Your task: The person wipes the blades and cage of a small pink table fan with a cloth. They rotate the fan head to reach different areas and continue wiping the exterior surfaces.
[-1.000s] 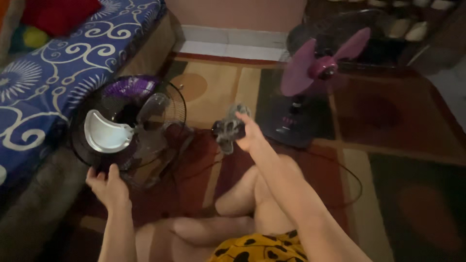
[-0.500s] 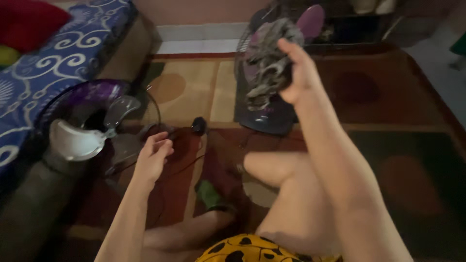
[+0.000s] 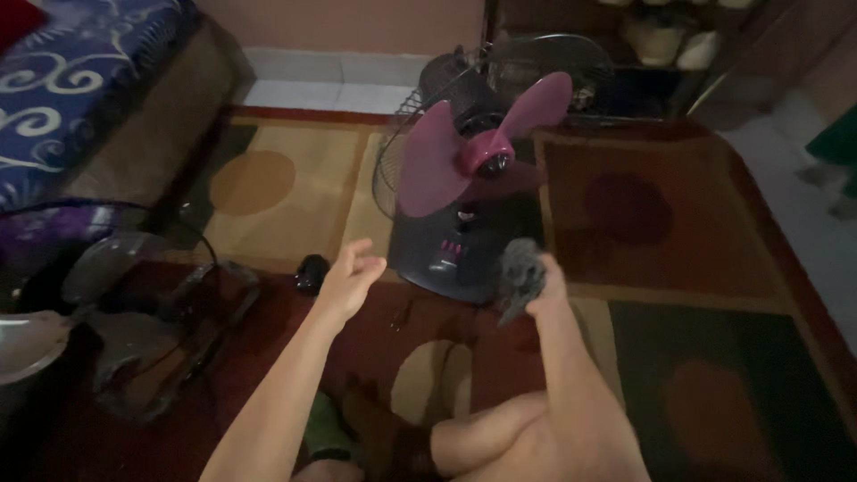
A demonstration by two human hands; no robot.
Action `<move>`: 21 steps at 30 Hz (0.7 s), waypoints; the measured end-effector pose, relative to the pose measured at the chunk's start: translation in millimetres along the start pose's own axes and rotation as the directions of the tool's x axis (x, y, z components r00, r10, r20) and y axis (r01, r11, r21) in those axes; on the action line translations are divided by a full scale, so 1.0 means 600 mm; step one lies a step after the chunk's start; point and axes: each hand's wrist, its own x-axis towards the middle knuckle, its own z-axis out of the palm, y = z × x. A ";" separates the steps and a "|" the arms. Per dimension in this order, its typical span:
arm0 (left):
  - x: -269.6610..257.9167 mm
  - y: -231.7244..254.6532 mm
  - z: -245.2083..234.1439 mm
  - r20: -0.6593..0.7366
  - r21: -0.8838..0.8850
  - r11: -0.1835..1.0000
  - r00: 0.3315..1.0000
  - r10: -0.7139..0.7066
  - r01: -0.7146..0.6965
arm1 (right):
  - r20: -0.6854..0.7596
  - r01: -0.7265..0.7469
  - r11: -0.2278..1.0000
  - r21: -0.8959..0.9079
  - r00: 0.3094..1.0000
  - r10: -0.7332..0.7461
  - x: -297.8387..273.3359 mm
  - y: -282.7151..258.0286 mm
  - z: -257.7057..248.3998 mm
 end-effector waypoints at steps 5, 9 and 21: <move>0.120 0.054 0.019 -0.142 0.022 0.996 0.986 0.091 -0.089 | 0.005 0.098 0.884 -0.457 0.994 -0.108 0.175 0.013 -0.016; 0.178 0.072 0.016 -0.213 0.158 0.969 0.952 0.219 -0.188 | 0.071 0.224 0.631 -0.743 0.963 -0.258 0.256 0.021 0.040; 0.221 0.100 -0.019 -0.148 0.047 0.951 0.940 0.309 -0.305 | 0.357 0.179 -0.409 -0.895 0.838 -0.414 0.540 0.055 0.111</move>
